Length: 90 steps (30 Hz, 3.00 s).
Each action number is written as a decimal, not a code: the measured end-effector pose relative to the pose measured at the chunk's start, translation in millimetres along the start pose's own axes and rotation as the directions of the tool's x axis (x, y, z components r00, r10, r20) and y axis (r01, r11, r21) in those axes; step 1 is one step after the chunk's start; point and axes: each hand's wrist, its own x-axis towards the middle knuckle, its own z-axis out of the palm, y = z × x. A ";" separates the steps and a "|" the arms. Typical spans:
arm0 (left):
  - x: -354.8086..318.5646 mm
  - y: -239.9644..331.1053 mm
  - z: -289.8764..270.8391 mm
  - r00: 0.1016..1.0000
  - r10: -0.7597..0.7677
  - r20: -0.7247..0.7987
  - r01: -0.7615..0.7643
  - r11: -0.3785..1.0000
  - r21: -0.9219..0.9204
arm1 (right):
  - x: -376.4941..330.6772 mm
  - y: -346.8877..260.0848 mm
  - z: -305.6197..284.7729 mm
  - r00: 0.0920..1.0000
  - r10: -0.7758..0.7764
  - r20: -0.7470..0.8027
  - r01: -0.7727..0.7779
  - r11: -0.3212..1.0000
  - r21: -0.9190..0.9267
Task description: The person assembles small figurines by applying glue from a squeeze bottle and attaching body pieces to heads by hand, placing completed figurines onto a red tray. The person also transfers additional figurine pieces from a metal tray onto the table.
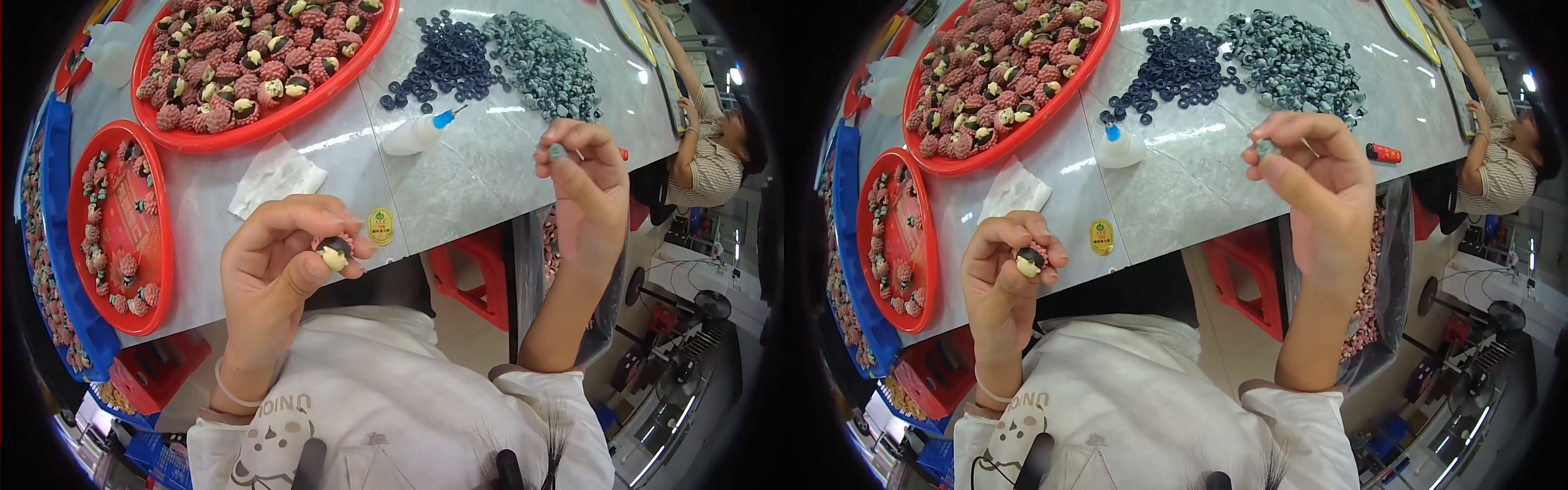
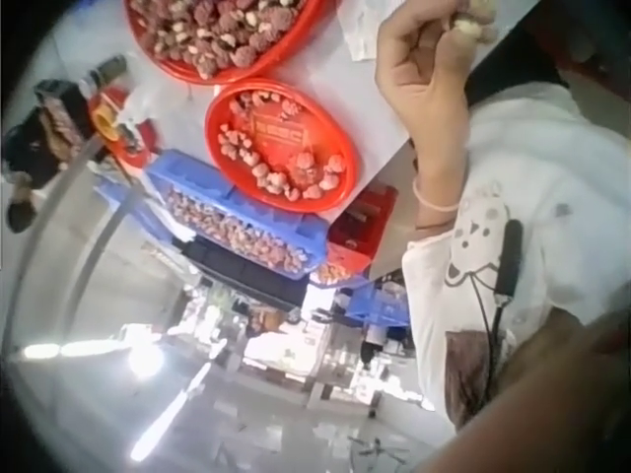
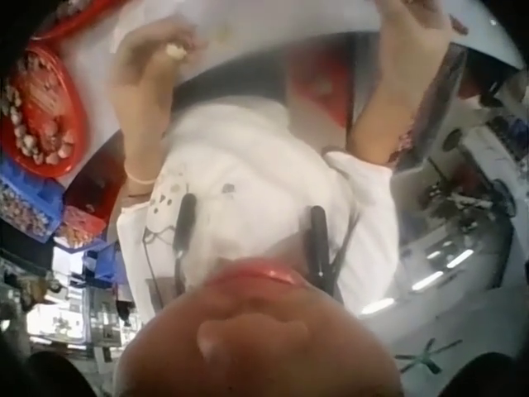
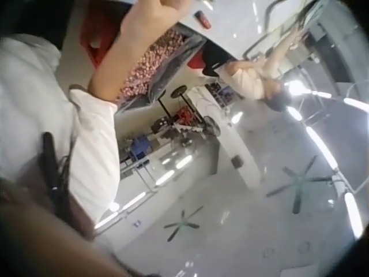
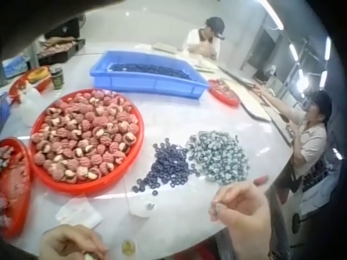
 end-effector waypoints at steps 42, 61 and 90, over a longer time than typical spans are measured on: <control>7.0 4.8 0.3 0.990 -0.142 -0.026 0.143 0.989 0.034 | 118.3 -25.3 -136.3 1.000 -0.010 0.005 0.010 0.492 -0.871; 9.3 6.0 5.6 0.987 -0.161 -0.018 0.162 0.981 0.102 | 119.1 -12.5 -118.8 1.000 -0.010 0.016 0.018 0.287 -0.958; -2.3 11.1 14.1 0.991 -0.120 0.062 0.121 0.993 -0.001 | 2.7 -8.4 -9.1 0.992 -0.051 0.116 -0.009 0.883 0.469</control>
